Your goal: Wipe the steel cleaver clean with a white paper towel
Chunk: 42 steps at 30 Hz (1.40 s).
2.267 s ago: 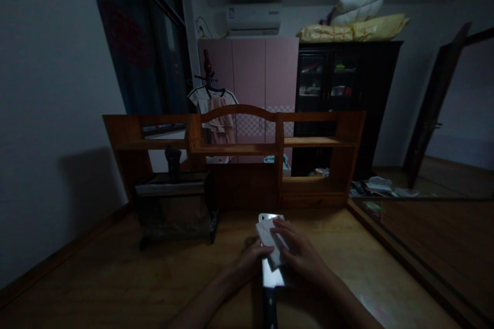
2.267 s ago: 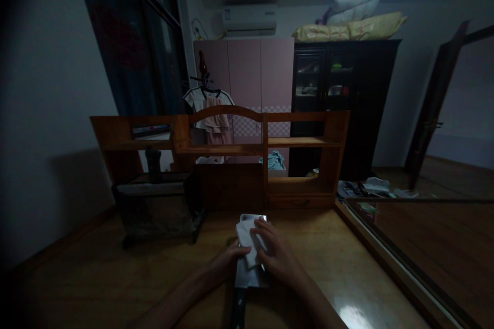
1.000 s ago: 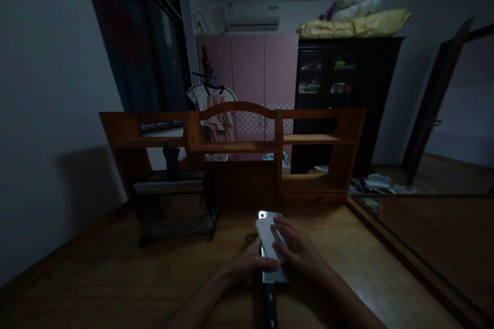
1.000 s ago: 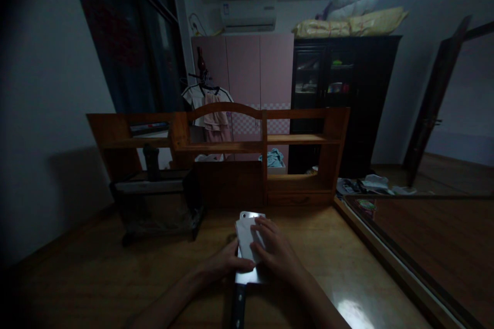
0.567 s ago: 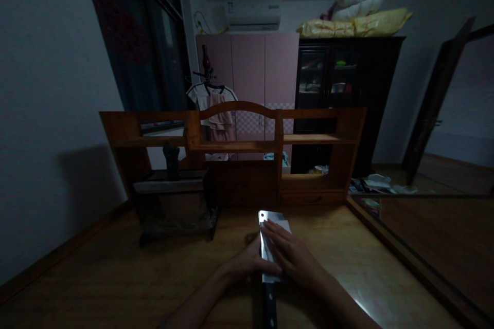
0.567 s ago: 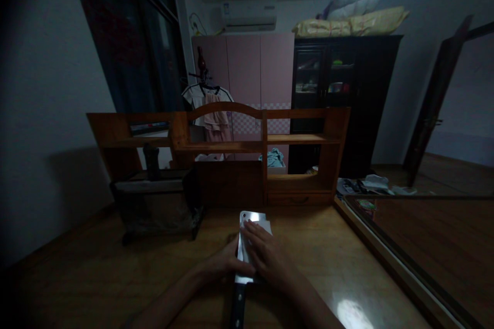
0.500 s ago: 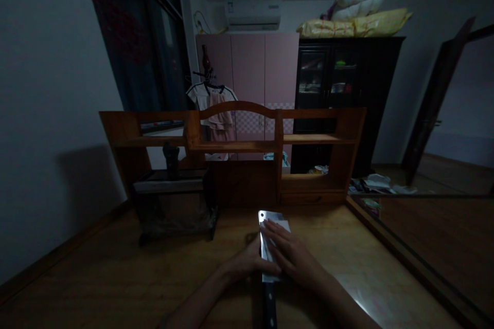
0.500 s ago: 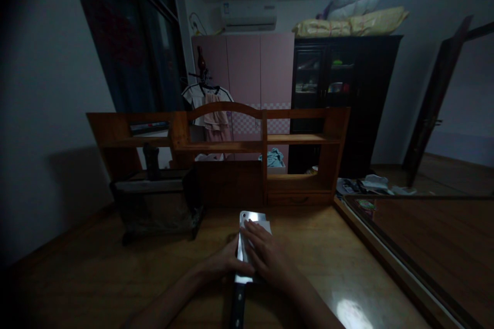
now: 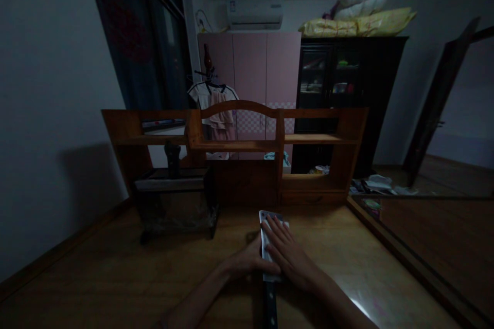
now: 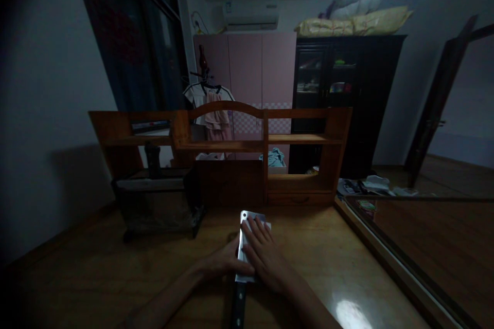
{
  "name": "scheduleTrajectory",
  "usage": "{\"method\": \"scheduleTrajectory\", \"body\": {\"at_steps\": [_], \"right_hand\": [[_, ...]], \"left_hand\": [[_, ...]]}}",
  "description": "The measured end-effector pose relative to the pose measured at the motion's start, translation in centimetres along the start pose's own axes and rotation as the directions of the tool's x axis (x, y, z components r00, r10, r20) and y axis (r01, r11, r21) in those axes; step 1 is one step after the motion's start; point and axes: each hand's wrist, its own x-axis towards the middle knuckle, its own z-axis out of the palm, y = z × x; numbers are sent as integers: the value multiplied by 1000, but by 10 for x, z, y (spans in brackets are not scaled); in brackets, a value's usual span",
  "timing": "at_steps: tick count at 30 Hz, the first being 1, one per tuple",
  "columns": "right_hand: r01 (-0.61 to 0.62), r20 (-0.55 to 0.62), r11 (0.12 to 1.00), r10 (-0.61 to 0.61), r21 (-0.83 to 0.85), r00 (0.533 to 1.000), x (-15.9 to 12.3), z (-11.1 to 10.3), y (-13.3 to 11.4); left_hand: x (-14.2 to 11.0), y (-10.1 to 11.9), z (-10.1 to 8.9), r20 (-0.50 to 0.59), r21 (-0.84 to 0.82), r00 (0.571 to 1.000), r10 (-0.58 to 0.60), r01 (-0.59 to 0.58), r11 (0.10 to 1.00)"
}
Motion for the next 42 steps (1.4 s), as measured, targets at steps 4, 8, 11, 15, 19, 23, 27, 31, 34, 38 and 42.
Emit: {"method": "scheduleTrajectory", "body": {"at_steps": [4,8,11,15,19,23,27,31,34,38,42], "right_hand": [[-33,-16,999,33,3,999,1,4,7],[-18,-47,999,21,51,999,1,5,10],[-27,-92,990,39,137,995,1,6,12],[-81,-208,971,128,223,970,1,10,17],[-85,-284,972,147,221,947,2,10,21],[-57,-295,979,114,195,949,2,7,19],[-74,-243,976,124,203,962,1,6,15],[-71,-176,963,120,260,977,-1,6,13],[-47,-181,951,106,305,978,-1,6,13],[-35,-177,965,82,258,981,0,7,18],[-39,-153,969,78,243,985,-1,8,18]], "left_hand": [[-2,6,2,-14,-1,999,-31,31,1000],[-3,7,2,-32,-22,997,-75,74,997],[-3,5,3,-47,-46,991,-125,123,991],[-4,5,3,-61,-63,985,-159,155,986],[-4,6,4,-58,-88,986,-153,148,985],[-4,7,5,-36,-104,991,-129,124,987],[-4,5,5,-57,-90,989,-135,129,987],[-4,2,4,-88,-74,989,-119,113,991],[-3,0,2,-92,-67,987,-134,128,989],[-3,-1,1,-86,-62,984,-154,149,987],[-4,-3,2,-99,-64,983,-153,147,987]]}}
